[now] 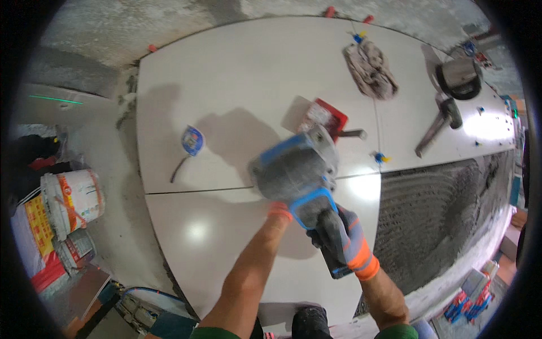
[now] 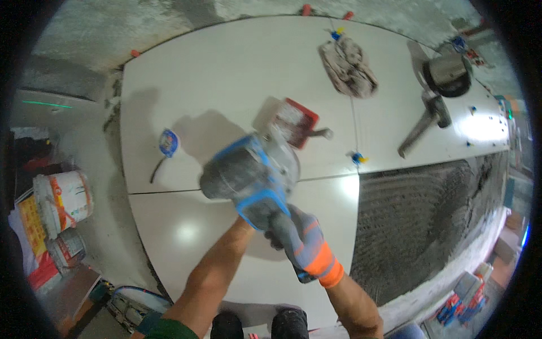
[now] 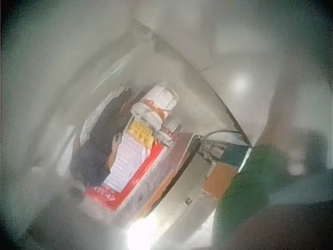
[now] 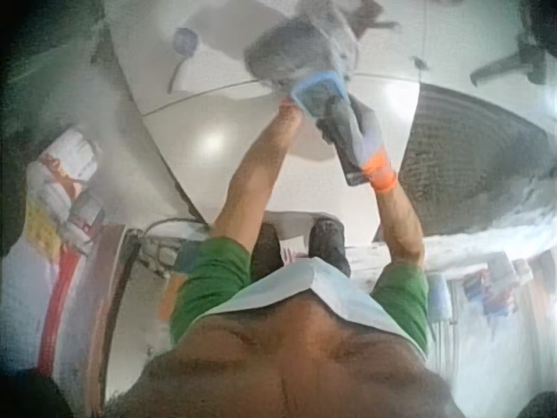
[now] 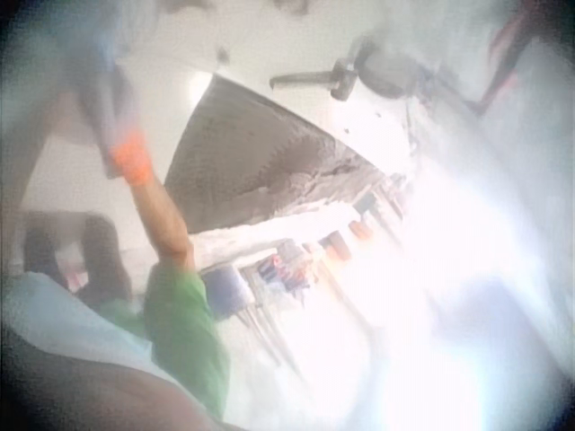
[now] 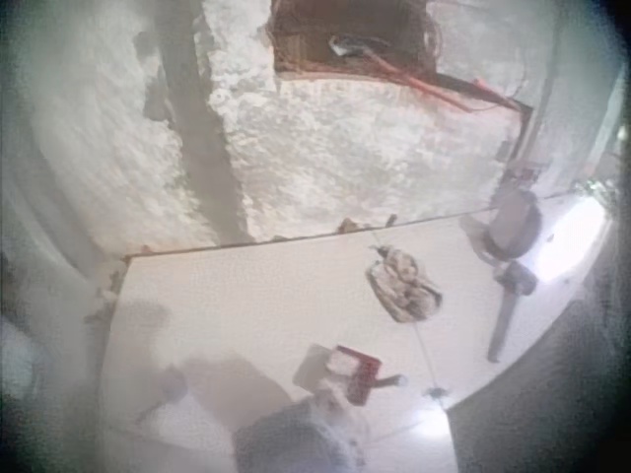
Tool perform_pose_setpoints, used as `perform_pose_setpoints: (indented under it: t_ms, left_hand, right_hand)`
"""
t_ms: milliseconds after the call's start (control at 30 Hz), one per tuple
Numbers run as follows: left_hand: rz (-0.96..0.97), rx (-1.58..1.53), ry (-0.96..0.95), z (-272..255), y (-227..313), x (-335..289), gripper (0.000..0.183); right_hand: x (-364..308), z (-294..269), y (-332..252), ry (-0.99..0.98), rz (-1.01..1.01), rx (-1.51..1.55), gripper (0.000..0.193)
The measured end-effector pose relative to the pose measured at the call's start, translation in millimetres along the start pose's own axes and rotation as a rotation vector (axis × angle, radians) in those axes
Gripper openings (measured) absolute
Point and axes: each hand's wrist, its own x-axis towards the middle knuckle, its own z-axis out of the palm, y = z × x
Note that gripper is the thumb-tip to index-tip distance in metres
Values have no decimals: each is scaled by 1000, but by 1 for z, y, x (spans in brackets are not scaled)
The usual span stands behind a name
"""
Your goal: The person places a large white tile onto a bed of adhesive on the floor, presses it into place, and then uses a handheld grinder to smooth the surface and edges. The person also uses a small brush to clean the tile surface.
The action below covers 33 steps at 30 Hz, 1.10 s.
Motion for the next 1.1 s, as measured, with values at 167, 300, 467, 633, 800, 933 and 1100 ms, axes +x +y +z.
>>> perform_pose_setpoints:
  t_ms: [167, 300, 467, 633, 800, 933, 1100]
  left_hand:
    - [-137, -86, 50, 13, 0, 11, 61]
    - [-116, -29, 181, 21, 2, 8, 59]
    - [-112, -23, 150, 23, 0, 14, 57]
    - [-124, -273, 49, -22, -20, -22, 58]
    - [-550, -436, -220, -95, -45, -153, 57]
    - [-840, -455, -307, -107, -40, -168, 44]
    - [-996, -375, -277, -114, -29, -150, 34]
  right_hand:
    - [-106, -23, 83, 374, 219, -10, 34]
    - [-157, -25, 148, 354, 465, 97, 38]
    - [-143, 3, 204, -13, 348, -338, 37]
    - [-85, 39, 226, -115, 159, -658, 34]
    - [-41, 74, 199, -157, 248, -751, 43]
    - [-28, 92, 164, -136, 194, -1089, 46]
    - [-39, 105, 149, -9, 172, -1155, 44]
